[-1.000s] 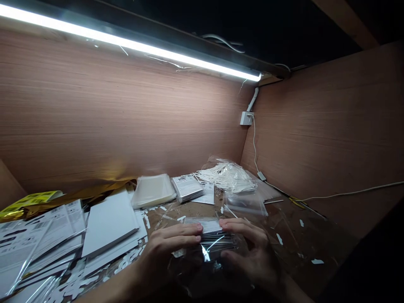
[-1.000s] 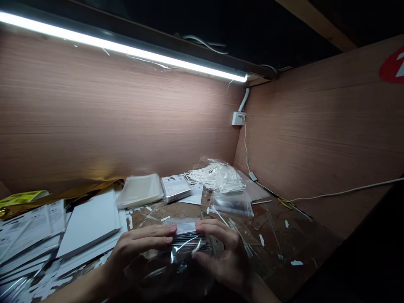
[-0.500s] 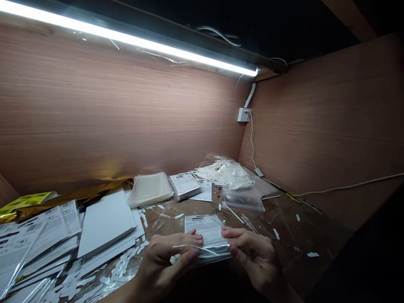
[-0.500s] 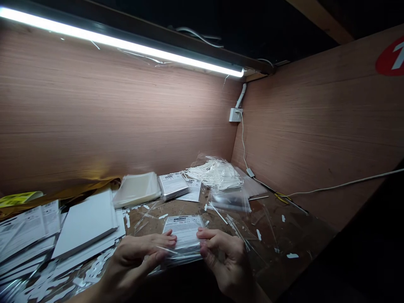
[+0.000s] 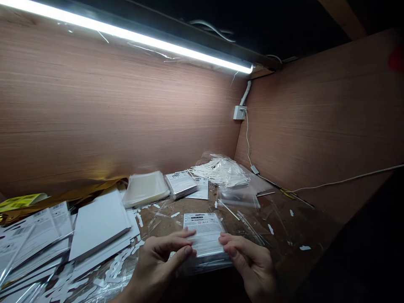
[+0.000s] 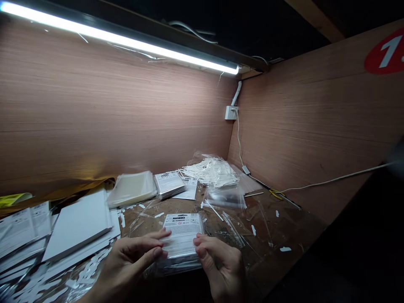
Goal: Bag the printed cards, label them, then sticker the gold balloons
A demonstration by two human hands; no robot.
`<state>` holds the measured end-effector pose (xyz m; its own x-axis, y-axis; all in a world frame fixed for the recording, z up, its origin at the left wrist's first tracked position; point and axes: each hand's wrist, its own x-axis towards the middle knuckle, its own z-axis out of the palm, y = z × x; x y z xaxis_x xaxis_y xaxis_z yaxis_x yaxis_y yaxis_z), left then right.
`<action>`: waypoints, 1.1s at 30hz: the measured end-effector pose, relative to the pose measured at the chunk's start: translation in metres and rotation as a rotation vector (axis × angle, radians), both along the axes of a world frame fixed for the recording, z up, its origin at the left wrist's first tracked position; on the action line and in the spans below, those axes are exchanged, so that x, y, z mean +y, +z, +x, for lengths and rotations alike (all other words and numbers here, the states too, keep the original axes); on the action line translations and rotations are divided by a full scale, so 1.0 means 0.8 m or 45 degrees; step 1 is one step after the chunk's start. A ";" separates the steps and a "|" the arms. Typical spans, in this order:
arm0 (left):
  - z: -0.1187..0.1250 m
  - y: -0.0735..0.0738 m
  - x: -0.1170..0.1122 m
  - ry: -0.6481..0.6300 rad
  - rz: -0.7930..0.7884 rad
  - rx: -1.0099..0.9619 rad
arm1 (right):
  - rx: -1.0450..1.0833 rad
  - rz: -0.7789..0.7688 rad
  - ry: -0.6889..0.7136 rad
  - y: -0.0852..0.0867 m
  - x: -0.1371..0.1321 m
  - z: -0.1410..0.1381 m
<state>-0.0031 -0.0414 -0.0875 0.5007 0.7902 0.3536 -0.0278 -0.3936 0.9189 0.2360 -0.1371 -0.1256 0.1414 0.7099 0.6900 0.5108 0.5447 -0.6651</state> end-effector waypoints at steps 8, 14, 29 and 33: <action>0.005 -0.006 -0.003 0.153 -0.407 0.118 | -0.082 -0.063 -0.149 0.003 0.000 -0.005; 0.010 -0.007 0.002 0.313 -0.603 0.115 | -0.081 -0.096 -0.327 0.001 0.004 -0.004; 0.022 -0.025 0.032 0.130 -0.727 0.113 | 0.235 -0.303 -0.366 -0.028 0.024 0.019; 0.022 -0.029 0.039 0.160 -0.601 0.193 | 0.308 -0.310 -0.303 -0.034 0.028 0.025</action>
